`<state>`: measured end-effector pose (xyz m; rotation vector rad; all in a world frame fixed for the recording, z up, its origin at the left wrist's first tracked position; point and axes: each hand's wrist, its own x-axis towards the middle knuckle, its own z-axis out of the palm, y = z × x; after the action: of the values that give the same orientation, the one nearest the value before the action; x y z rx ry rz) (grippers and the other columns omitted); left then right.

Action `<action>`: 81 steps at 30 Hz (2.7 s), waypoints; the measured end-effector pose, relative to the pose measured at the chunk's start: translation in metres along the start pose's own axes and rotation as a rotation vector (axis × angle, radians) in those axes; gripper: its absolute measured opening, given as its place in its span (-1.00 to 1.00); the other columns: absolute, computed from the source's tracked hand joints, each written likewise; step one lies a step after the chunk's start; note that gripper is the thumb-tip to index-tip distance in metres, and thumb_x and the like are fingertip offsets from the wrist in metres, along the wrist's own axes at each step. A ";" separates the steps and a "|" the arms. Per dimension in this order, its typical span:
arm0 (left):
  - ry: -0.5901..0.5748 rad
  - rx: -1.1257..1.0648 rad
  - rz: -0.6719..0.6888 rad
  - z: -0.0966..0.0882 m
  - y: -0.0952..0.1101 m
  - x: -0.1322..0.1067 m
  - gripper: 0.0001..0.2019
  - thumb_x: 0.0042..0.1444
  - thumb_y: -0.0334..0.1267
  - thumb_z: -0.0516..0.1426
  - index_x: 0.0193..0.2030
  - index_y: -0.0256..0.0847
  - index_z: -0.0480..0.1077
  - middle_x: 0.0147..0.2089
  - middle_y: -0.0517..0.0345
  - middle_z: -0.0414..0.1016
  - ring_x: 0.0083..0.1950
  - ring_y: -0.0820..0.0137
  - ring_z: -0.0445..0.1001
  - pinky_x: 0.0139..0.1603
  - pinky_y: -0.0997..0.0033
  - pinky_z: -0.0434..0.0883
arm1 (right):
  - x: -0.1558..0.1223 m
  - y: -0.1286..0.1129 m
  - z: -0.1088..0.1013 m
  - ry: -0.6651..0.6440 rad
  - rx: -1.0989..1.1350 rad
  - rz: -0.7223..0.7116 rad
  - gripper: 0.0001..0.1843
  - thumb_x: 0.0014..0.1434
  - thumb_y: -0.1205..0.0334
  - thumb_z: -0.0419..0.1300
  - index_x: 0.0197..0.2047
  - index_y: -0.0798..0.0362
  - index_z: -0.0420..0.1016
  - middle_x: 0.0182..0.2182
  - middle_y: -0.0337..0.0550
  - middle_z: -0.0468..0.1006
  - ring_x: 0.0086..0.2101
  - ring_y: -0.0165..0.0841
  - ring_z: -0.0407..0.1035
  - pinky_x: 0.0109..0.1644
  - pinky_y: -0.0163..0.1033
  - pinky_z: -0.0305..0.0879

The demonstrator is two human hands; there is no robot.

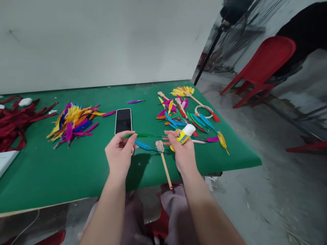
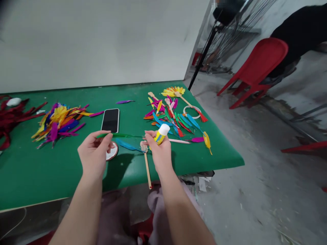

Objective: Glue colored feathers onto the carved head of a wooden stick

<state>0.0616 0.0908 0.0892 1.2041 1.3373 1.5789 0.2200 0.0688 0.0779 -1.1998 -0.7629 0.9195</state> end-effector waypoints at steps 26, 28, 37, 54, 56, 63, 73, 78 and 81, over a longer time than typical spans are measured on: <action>-0.548 -0.169 -0.269 0.017 0.036 0.012 -0.74 -0.01 -0.15 0.17 -0.26 -0.30 0.46 -0.58 0.21 0.45 -0.68 0.62 0.29 -0.66 0.64 0.27 | 0.033 -0.068 -0.001 -0.312 -0.481 -0.225 -0.71 -0.05 0.06 0.26 -0.30 0.03 0.38 -0.44 -0.25 0.44 -0.50 -0.43 0.30 -0.44 -0.28 0.26; -0.461 -0.169 -0.253 0.019 0.032 0.006 -0.73 -0.01 -0.14 0.16 -0.23 -0.30 0.45 -0.56 0.21 0.45 -0.68 0.62 0.26 -0.70 0.64 0.23 | 0.034 -0.063 -0.006 -0.311 -0.463 -0.122 -0.67 0.02 -0.04 0.17 -0.28 0.06 0.38 -0.53 -0.30 0.35 -0.58 -0.48 0.20 -0.52 -0.32 0.18; -0.287 -0.195 -0.151 0.029 0.029 -0.001 -0.72 0.04 -0.14 0.13 -0.16 -0.25 0.43 -0.36 0.08 0.55 -0.54 0.52 0.42 -0.63 0.58 0.33 | 0.017 -0.071 -0.008 -0.437 0.094 0.048 -0.68 0.10 0.15 0.08 -0.03 -0.15 0.28 -0.32 -0.25 0.51 -0.74 -0.53 0.20 -0.79 -0.40 0.09; -0.270 0.147 0.214 0.033 0.051 -0.036 -0.79 0.10 -0.30 0.07 -0.14 -0.19 0.45 -0.46 0.21 0.57 -0.55 0.51 0.49 -0.56 0.62 0.44 | 0.005 -0.067 0.009 -0.373 0.527 -0.009 -0.28 -0.20 -0.54 -0.15 -0.41 -0.05 0.33 -0.94 -0.45 0.03 -0.88 -0.52 -0.22 -0.78 -0.37 -0.15; -0.252 0.185 0.272 0.031 0.053 -0.038 -0.79 0.10 -0.32 0.07 -0.13 -0.18 0.44 -0.43 0.22 0.58 -0.54 0.50 0.50 -0.53 0.61 0.45 | 0.006 -0.065 0.012 -0.304 0.546 0.015 -0.30 -0.10 -0.49 -0.17 -0.38 -0.05 0.39 -0.93 -0.46 -0.02 -0.84 -0.52 -0.27 -0.76 -0.37 -0.19; -0.236 0.296 0.407 0.031 0.054 -0.040 -0.77 0.10 -0.34 0.06 -0.11 -0.18 0.45 -0.42 0.20 0.58 -0.51 0.47 0.51 -0.44 0.54 0.45 | 0.008 -0.054 0.014 -0.319 0.660 0.135 -0.59 0.00 -0.12 -0.01 -0.22 -0.06 0.42 -0.88 -0.50 -0.16 -0.81 -0.50 -0.34 -0.76 -0.38 -0.28; -0.227 0.368 0.468 0.031 0.054 -0.043 -0.75 0.12 -0.34 0.04 -0.10 -0.19 0.45 -0.50 0.20 0.56 -0.54 0.48 0.49 -0.49 0.57 0.41 | 0.005 -0.055 0.019 -0.396 0.742 0.130 -0.77 -0.01 -0.02 0.01 -0.37 -0.08 0.33 -0.89 -0.50 -0.08 -0.82 -0.52 -0.34 -0.78 -0.42 -0.28; -0.221 0.375 0.505 0.033 0.056 -0.043 -0.75 0.11 -0.36 0.04 -0.09 -0.19 0.44 -0.49 0.21 0.56 -0.54 0.49 0.49 -0.49 0.58 0.40 | 0.005 -0.055 0.019 -0.367 0.645 0.106 -0.74 -0.03 -0.07 0.01 -0.37 -0.09 0.32 -0.89 -0.51 -0.10 -0.82 -0.51 -0.32 -0.76 -0.41 -0.25; -0.231 0.406 0.528 0.032 0.055 -0.043 -0.75 0.13 -0.35 0.03 -0.08 -0.21 0.43 -0.51 0.20 0.55 -0.56 0.50 0.47 -0.51 0.59 0.38 | 0.005 -0.055 0.018 -0.377 0.581 0.049 -0.71 0.01 -0.09 -0.01 -0.34 -0.08 0.33 -0.88 -0.51 -0.11 -0.81 -0.51 -0.31 -0.74 -0.40 -0.21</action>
<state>0.1073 0.0495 0.1353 2.0572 1.2873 1.4778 0.2159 0.0751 0.1352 -0.5421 -0.6923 1.3188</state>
